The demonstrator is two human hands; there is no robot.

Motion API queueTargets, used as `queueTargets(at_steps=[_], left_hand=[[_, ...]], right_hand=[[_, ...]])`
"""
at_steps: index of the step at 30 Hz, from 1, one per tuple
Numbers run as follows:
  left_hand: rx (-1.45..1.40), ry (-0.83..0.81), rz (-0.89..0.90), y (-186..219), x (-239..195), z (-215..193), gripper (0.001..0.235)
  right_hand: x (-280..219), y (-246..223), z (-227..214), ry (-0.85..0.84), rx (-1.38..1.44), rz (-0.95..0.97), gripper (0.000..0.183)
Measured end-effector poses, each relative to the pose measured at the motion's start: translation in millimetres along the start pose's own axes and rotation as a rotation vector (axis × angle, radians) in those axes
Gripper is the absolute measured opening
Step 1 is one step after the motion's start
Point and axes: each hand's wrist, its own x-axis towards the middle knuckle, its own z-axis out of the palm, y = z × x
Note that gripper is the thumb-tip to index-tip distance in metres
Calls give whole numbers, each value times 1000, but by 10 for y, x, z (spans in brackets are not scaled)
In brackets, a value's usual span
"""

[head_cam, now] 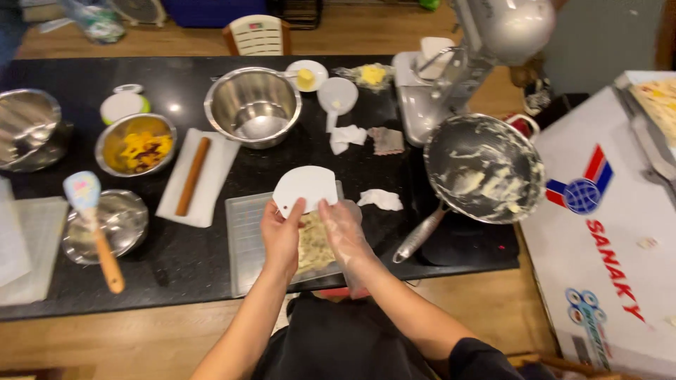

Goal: Scraping a sticky mixture from a pan and spreading it evenly onto a tray

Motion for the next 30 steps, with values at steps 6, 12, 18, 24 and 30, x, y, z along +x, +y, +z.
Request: queueTargets(at_steps=[6,12,18,24,30], left_hand=[[260,-228,30,-319,-409,368,26],[576,-522,-152,-777,-560,636,51],[972,-886,-239,-1059,-646,1334,67],[770,-1022,-688,-1386,-653,1946,45],[752,-973,-718,-1270,-649,1940,45]], right_hand=[[585,626,-610,474,483,564,59],[719,518,-2448,802,890,440,54],[918,554,-3633,857,-291,373,71],[1666,1981,-4686,-102,-1374,439,31],[2067,3156,-4797,-321,-1638,-233,22]])
